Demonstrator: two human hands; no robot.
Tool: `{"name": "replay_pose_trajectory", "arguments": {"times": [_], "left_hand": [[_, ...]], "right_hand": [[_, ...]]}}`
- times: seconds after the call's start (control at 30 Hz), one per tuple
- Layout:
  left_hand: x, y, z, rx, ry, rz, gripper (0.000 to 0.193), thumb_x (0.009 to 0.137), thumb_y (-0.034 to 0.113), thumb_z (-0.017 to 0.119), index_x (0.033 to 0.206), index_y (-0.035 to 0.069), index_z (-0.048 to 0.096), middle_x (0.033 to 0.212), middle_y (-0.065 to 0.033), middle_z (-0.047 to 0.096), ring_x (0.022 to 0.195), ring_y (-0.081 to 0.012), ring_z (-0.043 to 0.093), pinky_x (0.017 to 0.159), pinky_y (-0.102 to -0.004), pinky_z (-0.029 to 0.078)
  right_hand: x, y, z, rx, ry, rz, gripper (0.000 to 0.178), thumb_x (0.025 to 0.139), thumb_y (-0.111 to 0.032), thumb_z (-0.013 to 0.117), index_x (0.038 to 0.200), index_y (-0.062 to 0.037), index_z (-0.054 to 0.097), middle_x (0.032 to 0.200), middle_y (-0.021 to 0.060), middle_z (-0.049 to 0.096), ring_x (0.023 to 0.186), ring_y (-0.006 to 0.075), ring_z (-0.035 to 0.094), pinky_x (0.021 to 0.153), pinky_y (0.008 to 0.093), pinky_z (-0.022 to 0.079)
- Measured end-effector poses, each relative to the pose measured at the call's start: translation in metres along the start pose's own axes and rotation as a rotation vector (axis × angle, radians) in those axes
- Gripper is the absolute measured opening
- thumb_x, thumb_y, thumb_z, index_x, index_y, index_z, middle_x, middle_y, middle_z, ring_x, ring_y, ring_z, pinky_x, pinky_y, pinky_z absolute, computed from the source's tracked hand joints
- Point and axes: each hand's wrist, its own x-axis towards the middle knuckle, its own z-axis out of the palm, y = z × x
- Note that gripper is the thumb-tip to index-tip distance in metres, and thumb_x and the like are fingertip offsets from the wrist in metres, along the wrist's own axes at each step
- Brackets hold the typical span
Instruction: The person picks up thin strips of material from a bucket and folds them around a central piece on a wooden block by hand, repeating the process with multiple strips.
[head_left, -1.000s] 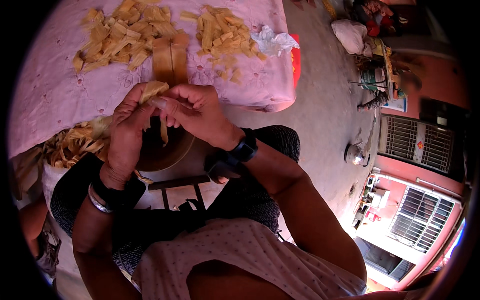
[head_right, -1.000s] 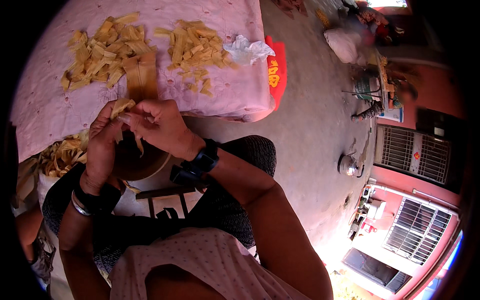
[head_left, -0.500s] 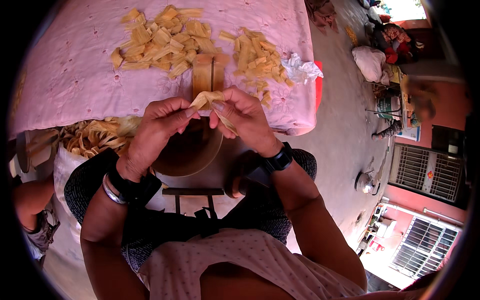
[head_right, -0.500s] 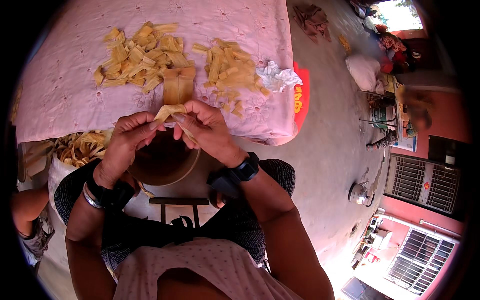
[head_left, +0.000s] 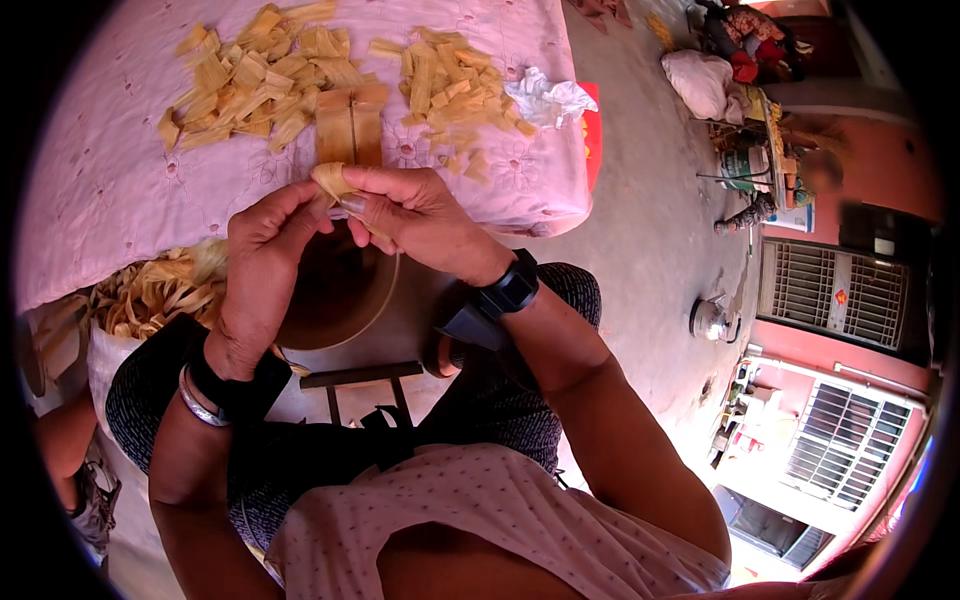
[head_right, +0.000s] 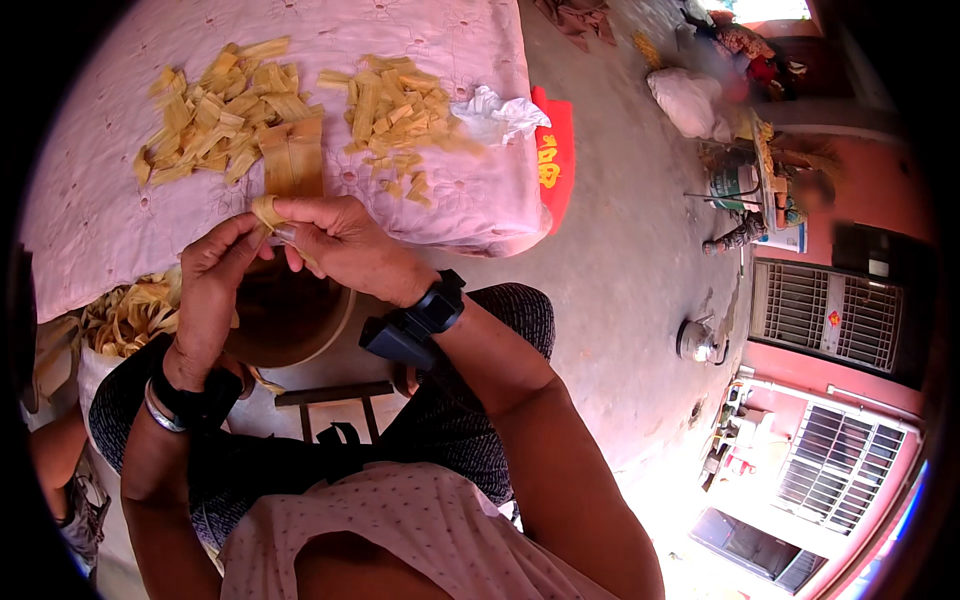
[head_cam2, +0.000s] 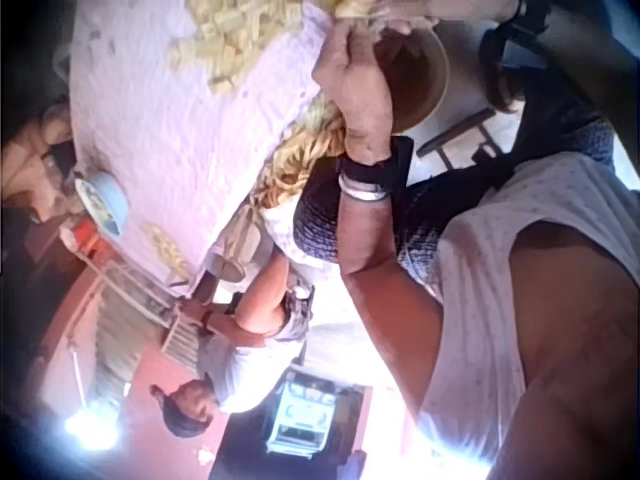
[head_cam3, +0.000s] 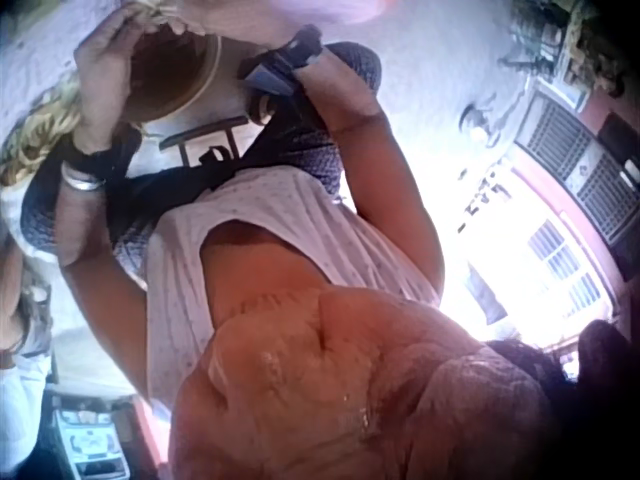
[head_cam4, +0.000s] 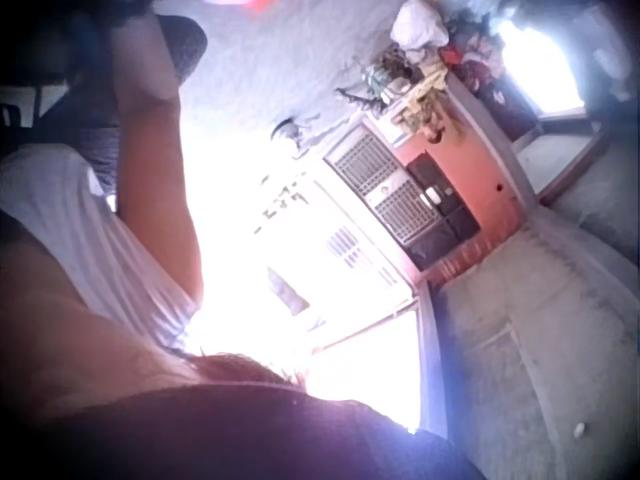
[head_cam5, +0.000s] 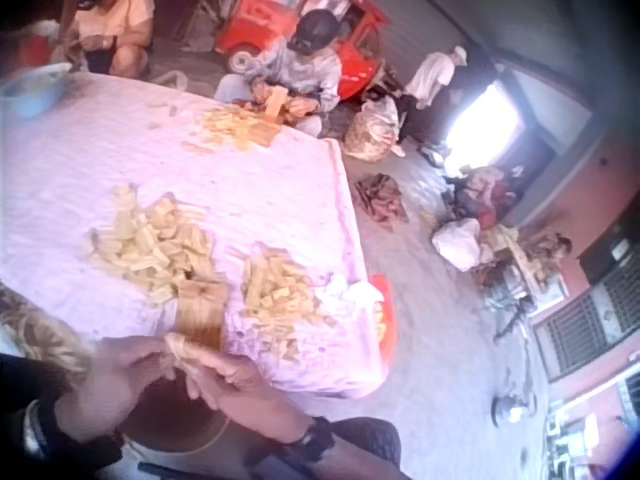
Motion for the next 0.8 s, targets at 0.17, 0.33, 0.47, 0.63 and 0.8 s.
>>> {"name": "replay_pose_trajectory", "arguments": {"times": [0.17,0.33,0.47,0.63,0.8], "left_hand": [[0.0,-0.001,-0.002,0.597,0.099,0.28,0.007,0.08,0.004,0.059,0.082,0.0,0.054,0.071,-0.0032,0.057,0.063,-0.0077,0.051,0.055,-0.0222,0.042],[0.003,-0.008,-0.007,0.521,0.101,0.085,0.007,0.079,0.003,0.059,0.081,0.001,0.053,0.075,-0.0033,0.058,0.063,-0.0068,0.051,0.054,-0.0213,0.04],[0.012,0.005,-0.013,-0.136,0.046,-0.123,0.005,0.08,0.008,0.057,0.083,0.004,0.057,0.074,0.0013,0.056,0.063,-0.0059,0.049,0.056,-0.019,0.038],[0.009,0.014,-0.017,-0.567,-0.093,-0.291,0.014,0.08,0.012,0.056,0.091,0.005,0.058,0.079,-0.0001,0.058,0.072,-0.0087,0.052,0.064,-0.0222,0.042],[0.008,0.007,-0.018,-0.386,-0.183,-0.423,0.016,0.076,0.012,0.058,0.091,0.004,0.057,0.08,-0.0019,0.059,0.069,-0.0114,0.055,0.067,-0.0246,0.045]], "right_hand": [[-0.001,0.003,0.006,0.017,-0.063,0.173,0.048,0.089,0.0,0.041,0.135,-0.0118,0.033,0.072,0.0045,0.058,0.056,0.0057,0.051,0.052,0.0187,0.045],[-0.003,-0.003,0.023,0.006,-0.063,0.12,0.051,0.088,0.001,0.045,0.135,-0.0102,0.031,0.074,0.0057,0.059,0.055,0.0073,0.054,0.049,0.02,0.046],[0.001,0.01,0.029,-0.569,0.282,-0.462,0.037,0.085,-0.002,0.053,0.12,-0.0031,0.042,0.066,0.004,0.057,0.051,0.0062,0.051,0.043,0.0203,0.042],[0.003,0.007,0.015,-0.049,0.265,-0.177,0.013,0.082,-0.003,0.06,0.094,-0.0025,0.055,0.064,0.0016,0.057,0.052,0.0045,0.051,0.043,0.0189,0.04],[0.002,-0.001,0.01,0.033,0.162,0.02,0.007,0.079,0.004,0.055,0.084,0.001,0.059,0.07,0.0012,0.058,0.058,0.0044,0.052,0.049,0.0193,0.042]]}}
